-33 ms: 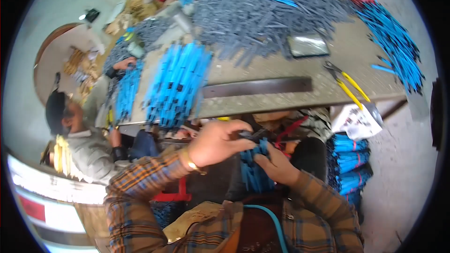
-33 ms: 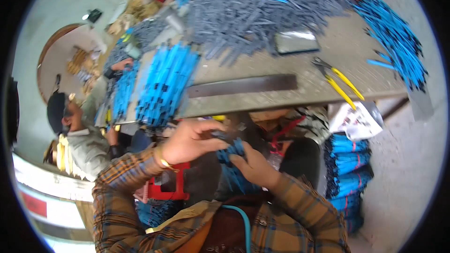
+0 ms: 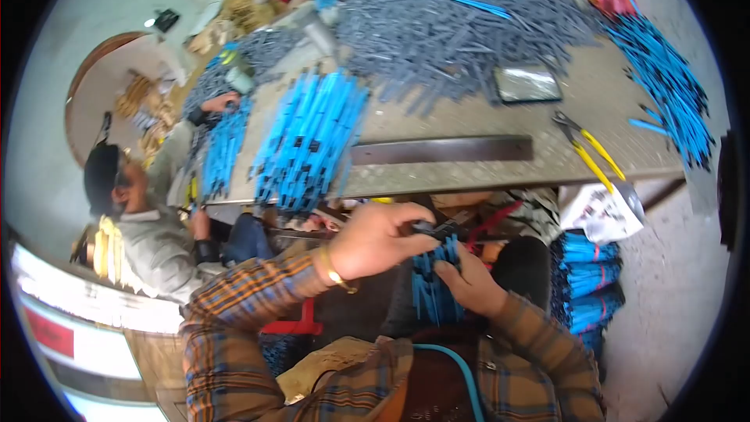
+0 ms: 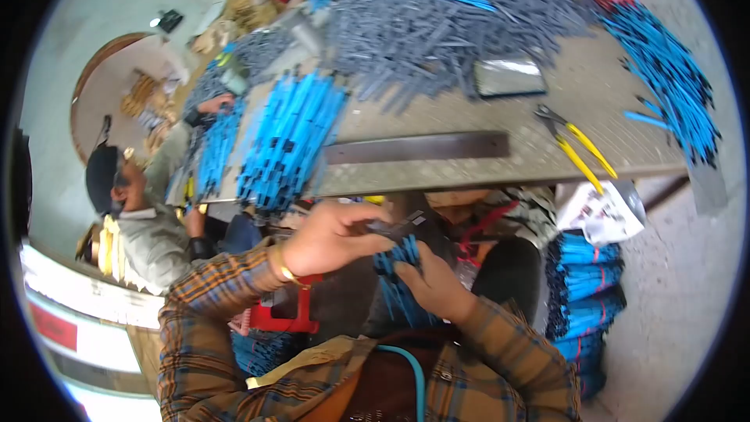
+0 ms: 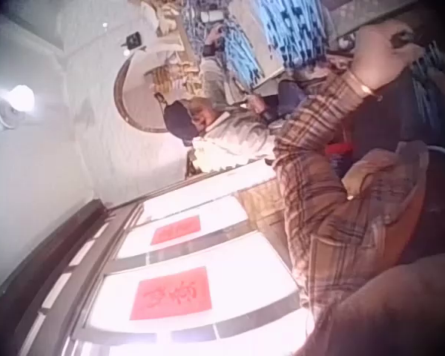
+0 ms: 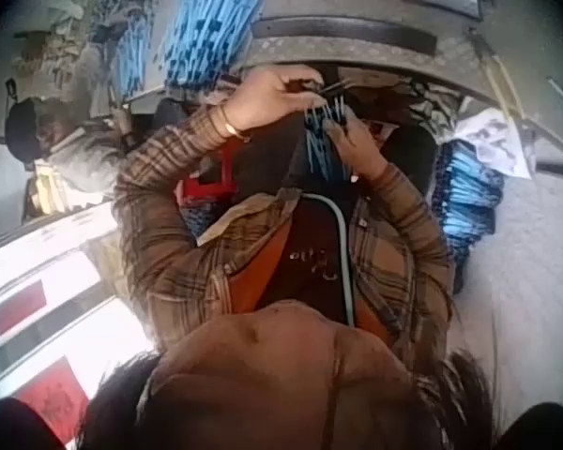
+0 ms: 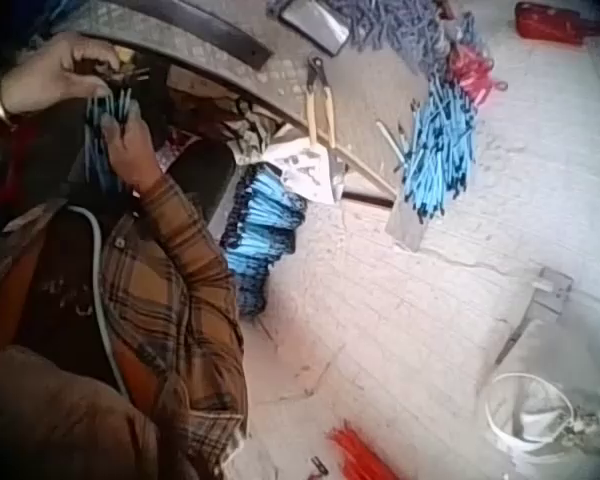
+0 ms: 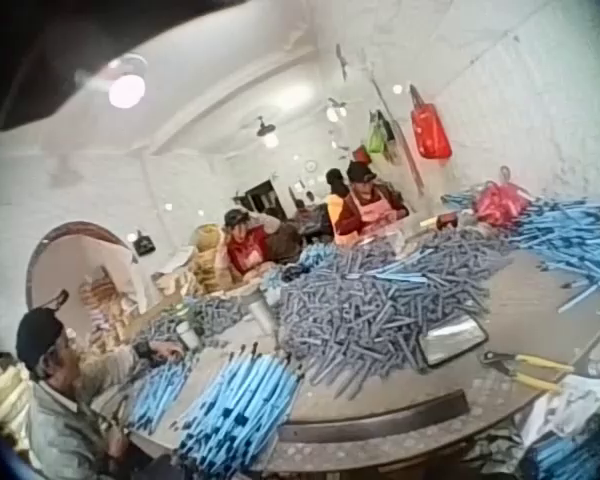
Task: The person inserts wires into plastic connectors by hand, then secures them using pliers.
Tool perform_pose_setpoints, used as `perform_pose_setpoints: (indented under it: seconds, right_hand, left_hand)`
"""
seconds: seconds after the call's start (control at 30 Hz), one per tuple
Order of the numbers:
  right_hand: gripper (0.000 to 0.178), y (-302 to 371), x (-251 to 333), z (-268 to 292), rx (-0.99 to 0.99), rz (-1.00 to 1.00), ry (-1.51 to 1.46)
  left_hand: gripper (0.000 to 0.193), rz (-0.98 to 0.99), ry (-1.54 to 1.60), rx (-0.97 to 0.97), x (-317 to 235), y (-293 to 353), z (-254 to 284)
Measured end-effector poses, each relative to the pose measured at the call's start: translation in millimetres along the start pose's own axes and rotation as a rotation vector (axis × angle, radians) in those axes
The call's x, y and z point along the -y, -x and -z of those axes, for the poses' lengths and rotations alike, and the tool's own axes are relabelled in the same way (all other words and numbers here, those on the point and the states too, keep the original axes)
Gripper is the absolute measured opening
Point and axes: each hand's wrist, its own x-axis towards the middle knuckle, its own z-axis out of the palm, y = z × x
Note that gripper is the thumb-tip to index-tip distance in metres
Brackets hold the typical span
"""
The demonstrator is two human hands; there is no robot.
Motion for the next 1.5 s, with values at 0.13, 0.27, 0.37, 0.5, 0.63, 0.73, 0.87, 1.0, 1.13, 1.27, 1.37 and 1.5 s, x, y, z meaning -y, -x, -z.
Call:
perform_pose_setpoints:
  seconds: [0.13,0.27,0.37,0.5,0.63,0.73,0.87,1.0,1.13,1.27,1.37,1.5]
  right_hand:
    - [0.032,11.5,15.9,-2.2,-0.091,0.076,0.07]
    - [0.031,12.0,22.6,3.9,-0.105,0.039,0.088]
    - [0.026,14.3,19.1,9.8,-0.016,0.023,0.025]
    - [0.03,10.3,14.8,4.6,-0.061,0.035,-0.074]
    - [0.034,5.8,2.0,3.0,-0.021,0.054,-0.071]
    - [0.037,6.7,1.5,3.9,0.02,0.029,-0.139]
    - [0.042,4.9,6.2,12.3,0.116,0.035,-0.139]
    - [0.045,-0.6,16.5,24.9,0.282,-0.036,-0.115]
    - [0.043,-1.5,16.4,22.7,0.266,-0.058,-0.119]
    - [0.035,5.2,8.1,17.4,0.171,-0.036,-0.108]
    - [0.03,6.2,8.0,8.2,0.139,0.014,-0.121]
    - [0.024,20.3,25.4,-1.6,-0.001,0.054,-0.113]
  left_hand:
    - [0.026,-0.11,-0.005,-0.035,-1.4,-3.0,-1.0]
    - [0.024,-0.02,-0.095,0.193,-25.3,-13.4,18.6]
    - [0.023,0.005,-0.001,0.333,-23.9,-19.0,19.6]
    - [0.025,-0.045,-0.006,0.309,-17.8,-18.2,17.6]
    - [0.026,-0.012,0.069,0.264,-9.0,-14.7,14.2]
    - [0.025,-0.02,0.037,0.277,-14.6,-13.2,14.4]
    - [0.024,-0.063,0.074,0.323,-10.2,-14.9,18.1]
    - [0.024,-0.097,0.073,0.42,-14.9,-19.2,24.7]
    - [0.027,-0.066,0.086,0.384,-16.5,-16.8,19.7]
    - [0.026,-0.122,0.043,0.261,-13.8,-10.0,6.5]
    - [0.024,-0.134,-0.053,0.18,-21.6,-4.7,5.0]
    - [0.02,-0.086,-0.155,0.153,-34.8,-1.2,3.2]
